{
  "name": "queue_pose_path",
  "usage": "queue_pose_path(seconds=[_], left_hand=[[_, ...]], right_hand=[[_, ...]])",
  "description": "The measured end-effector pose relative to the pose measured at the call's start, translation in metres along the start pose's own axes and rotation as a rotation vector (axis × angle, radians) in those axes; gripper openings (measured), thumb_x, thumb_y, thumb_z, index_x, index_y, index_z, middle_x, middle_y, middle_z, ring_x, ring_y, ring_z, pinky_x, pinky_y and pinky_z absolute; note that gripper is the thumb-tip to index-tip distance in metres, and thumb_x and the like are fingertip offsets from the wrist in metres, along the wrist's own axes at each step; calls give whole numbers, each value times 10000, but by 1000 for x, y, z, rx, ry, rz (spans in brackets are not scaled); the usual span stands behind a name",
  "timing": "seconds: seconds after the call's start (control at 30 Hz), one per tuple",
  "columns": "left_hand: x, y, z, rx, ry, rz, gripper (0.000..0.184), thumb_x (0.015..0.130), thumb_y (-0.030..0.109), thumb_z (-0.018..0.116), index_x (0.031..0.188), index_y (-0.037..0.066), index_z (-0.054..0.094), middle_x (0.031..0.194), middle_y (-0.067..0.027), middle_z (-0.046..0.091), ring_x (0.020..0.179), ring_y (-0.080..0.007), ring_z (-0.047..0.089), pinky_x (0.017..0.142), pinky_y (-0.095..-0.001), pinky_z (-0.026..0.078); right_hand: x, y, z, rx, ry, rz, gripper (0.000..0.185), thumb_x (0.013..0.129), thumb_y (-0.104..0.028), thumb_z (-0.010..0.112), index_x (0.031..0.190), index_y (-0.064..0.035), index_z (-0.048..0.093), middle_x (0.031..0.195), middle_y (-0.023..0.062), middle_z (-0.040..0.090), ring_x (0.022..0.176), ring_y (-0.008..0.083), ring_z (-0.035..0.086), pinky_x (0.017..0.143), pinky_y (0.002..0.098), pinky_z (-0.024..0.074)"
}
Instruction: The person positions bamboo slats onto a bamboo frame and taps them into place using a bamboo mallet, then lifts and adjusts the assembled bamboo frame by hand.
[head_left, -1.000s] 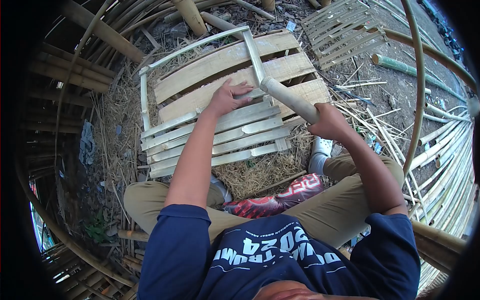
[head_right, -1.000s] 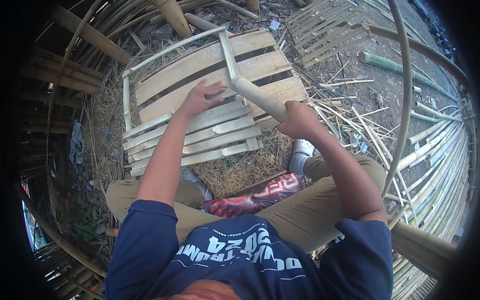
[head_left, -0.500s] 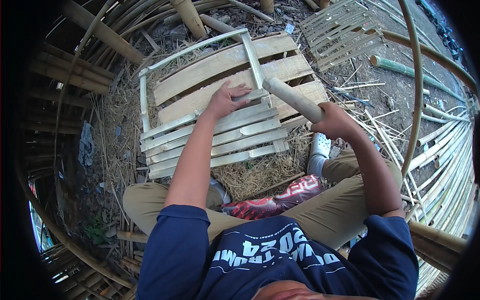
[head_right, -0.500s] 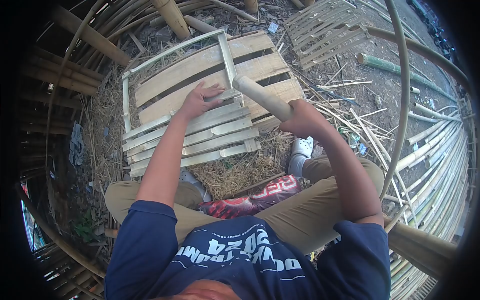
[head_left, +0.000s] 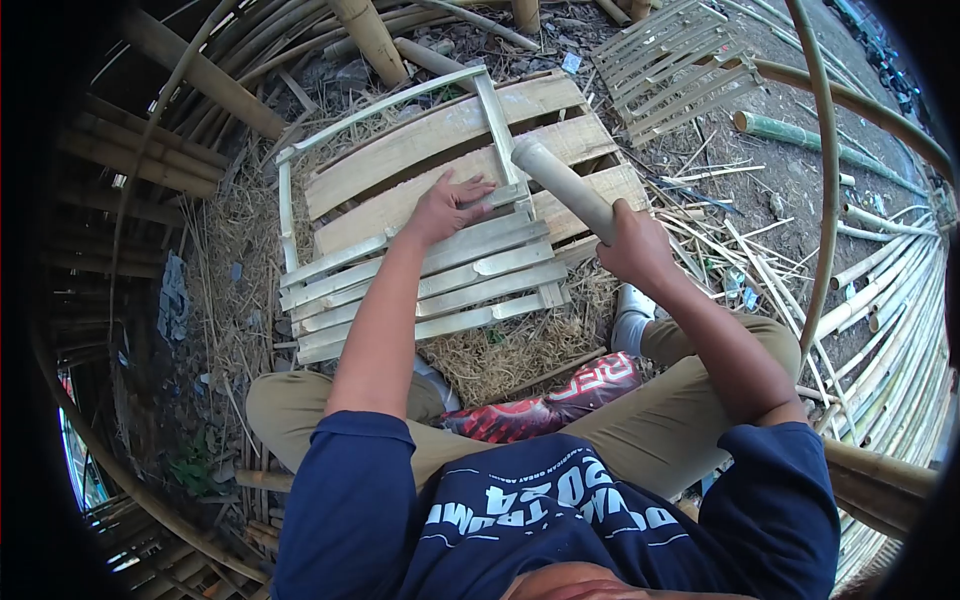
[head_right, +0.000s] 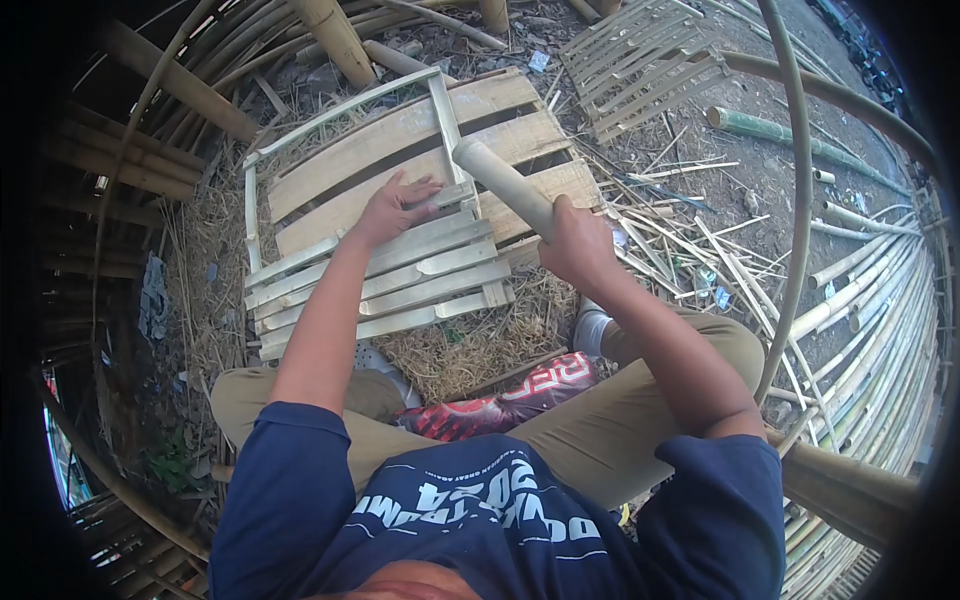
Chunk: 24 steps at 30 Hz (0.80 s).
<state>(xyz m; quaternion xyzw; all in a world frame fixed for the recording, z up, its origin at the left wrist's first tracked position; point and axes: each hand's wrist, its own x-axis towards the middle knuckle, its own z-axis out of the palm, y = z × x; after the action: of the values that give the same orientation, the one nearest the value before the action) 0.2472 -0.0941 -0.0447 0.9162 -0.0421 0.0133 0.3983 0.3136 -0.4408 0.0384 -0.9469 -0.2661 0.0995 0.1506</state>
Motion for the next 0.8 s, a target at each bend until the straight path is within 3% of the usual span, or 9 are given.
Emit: queue_pose_path(seconds=[0.5,0.63,0.73,0.77,0.8], left_hand=[[-6,0,6,22,10,-25,434,940,416,767,1311,192,731,1384,27,695,1439,-144,518,1331,-507,115],[-5,1,4,14,8,-17,439,940,405,771,1316,183,729,1379,22,699,1440,-148,518,1327,-516,117],[-10,-1,8,-13,15,-2,437,937,381,781,1317,173,728,1373,21,703,1441,-152,519,1324,-521,114],[-10,-4,12,-21,15,-9,435,936,371,784,1318,170,727,1372,21,704,1440,-154,521,1324,-522,111],[-5,-2,6,-16,11,-7,434,934,362,787,1318,168,726,1371,21,704,1439,-156,522,1324,-523,108]], right_hand=[[-7,-1,2,-14,-73,-70,419,755,-211,792,1069,-3,609,875,249,725,848,441,722,790,533,568],[-11,-19,-20,364,303,-89,399,765,-191,781,1075,-10,607,852,241,718,811,446,717,749,529,563],[-3,-5,-16,-68,57,-107,391,762,-186,775,1066,-12,602,846,242,713,797,442,715,740,533,561],[-1,5,-3,-129,-43,-85,391,757,-185,768,1063,-15,594,848,250,709,814,437,715,744,533,561],[-8,-2,0,-46,30,-59,387,756,-194,764,1057,-24,590,858,253,711,832,438,716,757,537,562]])
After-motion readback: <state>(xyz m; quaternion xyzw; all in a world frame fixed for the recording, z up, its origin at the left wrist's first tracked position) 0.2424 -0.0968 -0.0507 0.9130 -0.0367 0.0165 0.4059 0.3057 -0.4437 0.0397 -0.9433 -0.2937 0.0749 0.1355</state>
